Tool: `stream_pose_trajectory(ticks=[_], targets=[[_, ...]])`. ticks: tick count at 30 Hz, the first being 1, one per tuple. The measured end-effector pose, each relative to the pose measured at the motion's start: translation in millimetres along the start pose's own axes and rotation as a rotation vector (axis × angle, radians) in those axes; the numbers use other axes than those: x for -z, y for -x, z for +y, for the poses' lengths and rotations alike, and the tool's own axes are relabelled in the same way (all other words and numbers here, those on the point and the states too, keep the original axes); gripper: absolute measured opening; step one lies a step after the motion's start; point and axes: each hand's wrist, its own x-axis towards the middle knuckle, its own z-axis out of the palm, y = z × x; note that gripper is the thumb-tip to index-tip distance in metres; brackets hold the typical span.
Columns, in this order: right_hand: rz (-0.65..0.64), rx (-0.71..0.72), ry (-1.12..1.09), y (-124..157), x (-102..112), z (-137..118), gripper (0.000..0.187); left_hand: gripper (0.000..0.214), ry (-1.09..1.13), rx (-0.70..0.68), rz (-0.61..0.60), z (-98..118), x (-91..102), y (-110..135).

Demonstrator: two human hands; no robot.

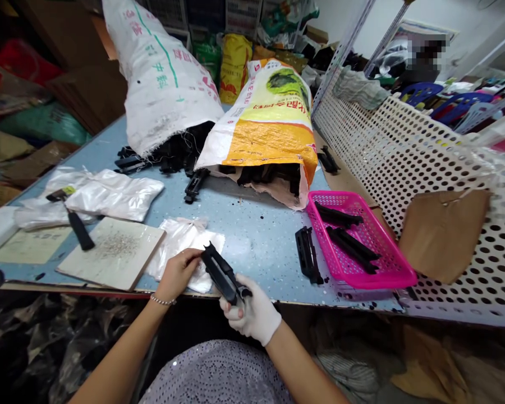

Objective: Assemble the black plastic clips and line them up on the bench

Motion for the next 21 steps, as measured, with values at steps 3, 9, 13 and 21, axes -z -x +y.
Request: stream_pose_trajectory(ticks=[3,9,13,21], targets=[[0.034,-0.01,0.009,2,9,1,0.052,0.031,-0.025,-0.03,0.035,0,6.0,1],[-0.027,-0.055,0.101,-7,8,-3,0.051,0.055,-0.156,-0.396,-0.054,34,10.7,27],[0.114,0.024,0.178,-17,-3,4,0.046,0.062,-0.052,-0.519,-0.185,56,6.4,57],[-0.21,-0.104,0.245,-10,5,5,0.064,0.058,0.059,-0.393,-0.069,43,25.3,55]])
